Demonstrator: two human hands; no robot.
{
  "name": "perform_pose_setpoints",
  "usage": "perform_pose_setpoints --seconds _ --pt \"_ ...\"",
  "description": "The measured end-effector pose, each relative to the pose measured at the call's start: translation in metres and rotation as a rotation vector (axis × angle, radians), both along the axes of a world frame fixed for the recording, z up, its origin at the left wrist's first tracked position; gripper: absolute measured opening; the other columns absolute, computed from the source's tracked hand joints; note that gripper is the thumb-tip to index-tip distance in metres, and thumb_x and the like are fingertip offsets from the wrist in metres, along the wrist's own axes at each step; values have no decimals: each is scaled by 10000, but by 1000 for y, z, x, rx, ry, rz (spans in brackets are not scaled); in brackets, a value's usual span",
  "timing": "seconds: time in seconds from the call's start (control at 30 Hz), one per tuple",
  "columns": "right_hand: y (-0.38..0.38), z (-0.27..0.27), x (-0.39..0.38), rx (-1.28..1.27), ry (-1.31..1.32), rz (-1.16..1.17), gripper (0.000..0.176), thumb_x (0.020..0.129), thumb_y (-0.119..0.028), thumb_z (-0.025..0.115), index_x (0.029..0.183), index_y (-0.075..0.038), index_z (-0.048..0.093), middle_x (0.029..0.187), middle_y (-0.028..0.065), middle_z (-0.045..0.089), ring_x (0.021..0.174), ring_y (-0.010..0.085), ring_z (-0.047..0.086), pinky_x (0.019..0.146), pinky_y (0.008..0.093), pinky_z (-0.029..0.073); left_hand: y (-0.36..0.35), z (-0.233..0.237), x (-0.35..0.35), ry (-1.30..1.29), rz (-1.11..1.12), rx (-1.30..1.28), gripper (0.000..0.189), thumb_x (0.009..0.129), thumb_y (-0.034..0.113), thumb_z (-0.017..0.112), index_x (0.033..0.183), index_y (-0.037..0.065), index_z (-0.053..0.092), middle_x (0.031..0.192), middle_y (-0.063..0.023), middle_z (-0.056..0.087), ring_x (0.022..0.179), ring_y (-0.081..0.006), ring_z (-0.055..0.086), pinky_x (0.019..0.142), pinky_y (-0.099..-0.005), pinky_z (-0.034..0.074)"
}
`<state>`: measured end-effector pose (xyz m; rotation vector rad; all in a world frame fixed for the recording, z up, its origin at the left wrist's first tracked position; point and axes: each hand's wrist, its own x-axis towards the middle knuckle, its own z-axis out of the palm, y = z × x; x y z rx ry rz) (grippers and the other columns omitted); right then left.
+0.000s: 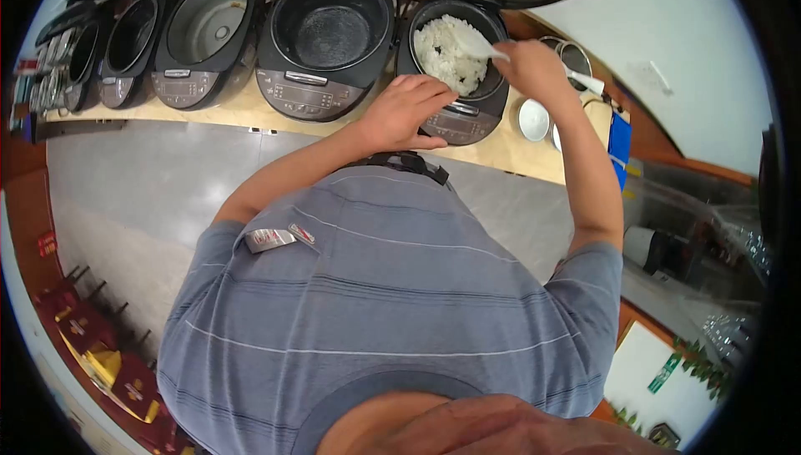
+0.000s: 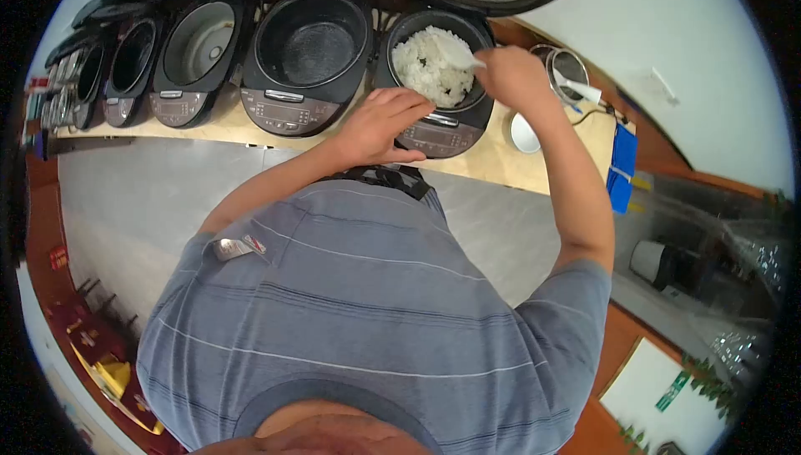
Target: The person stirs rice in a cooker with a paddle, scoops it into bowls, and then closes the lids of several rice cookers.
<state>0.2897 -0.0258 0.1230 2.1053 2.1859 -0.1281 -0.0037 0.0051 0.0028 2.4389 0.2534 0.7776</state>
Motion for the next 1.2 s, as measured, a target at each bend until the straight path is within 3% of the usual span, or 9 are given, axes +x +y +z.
perform_pose_setpoints --seconds 0.17,0.23,0.33,0.47,0.67,0.8,0.93,1.17,1.2 --pt "34 -35 2 82 -134 -85 173 903 -194 701 930 -82 830 925 212 800 899 417 789 782 546 633 -3 -1 4 -21 1 -10 839 778 416 950 1485 76 651 1450 -120 656 1375 -358 581 1149 -502 454" --pt "41 -51 -10 155 -125 83 161 856 -157 702 898 -67 829 901 214 799 865 422 792 778 536 636 -2 -1 5 -31 27 20 849 759 403 959 1480 77 653 1449 -122 657 1369 -359 582 1143 -502 459" --pt "37 -54 -35 96 -93 142 148 816 -126 704 854 -43 820 891 221 794 869 421 795 772 523 638 -4 -1 8 -7 32 17 828 759 404 948 1465 83 659 1444 -94 663 1358 -338 589 1125 -490 467" --pt "21 -41 -31 -4 -12 155 131 806 -104 710 843 -38 818 874 221 785 865 425 791 751 523 634 -4 0 8 35 29 19 842 745 397 963 1469 95 656 1452 -83 662 1369 -340 583 1136 -497 463" --pt "-5 30 -34 -25 133 229 189 869 -182 716 868 -13 801 793 229 750 787 443 756 727 554 606 -5 5 10 62 42 10 858 730 394 976 1467 94 656 1452 -93 663 1374 -351 584 1142 -495 462" --pt "-4 -7 -45 -97 94 376 194 854 -184 726 847 -5 801 814 241 753 813 447 761 756 555 609 -6 4 11 49 53 3 858 722 388 983 1463 94 664 1444 -100 668 1372 -360 591 1141 -494 465" --pt "15 -32 -23 -97 108 281 181 859 -184 726 877 -27 815 886 247 768 860 453 767 796 562 613 -6 6 10 89 64 12 901 719 380 1003 1491 81 648 1472 -120 669 1383 -370 599 1161 -504 460" --pt "25 13 23 5 -29 104 146 815 -74 724 898 -2 819 943 228 797 914 430 795 799 523 638 -7 12 12 98 64 12 856 739 370 988 1468 64 663 1470 -125 678 1377 -374 602 1165 -496 459" --pt "30 20 24 -62 -164 46 239 798 -217 843 906 -3 845 962 223 816 964 366 808 844 507 636 -8 13 12 97 63 8 846 739 365 988 1460 58 669 1464 -127 683 1372 -375 606 1165 -496 461"
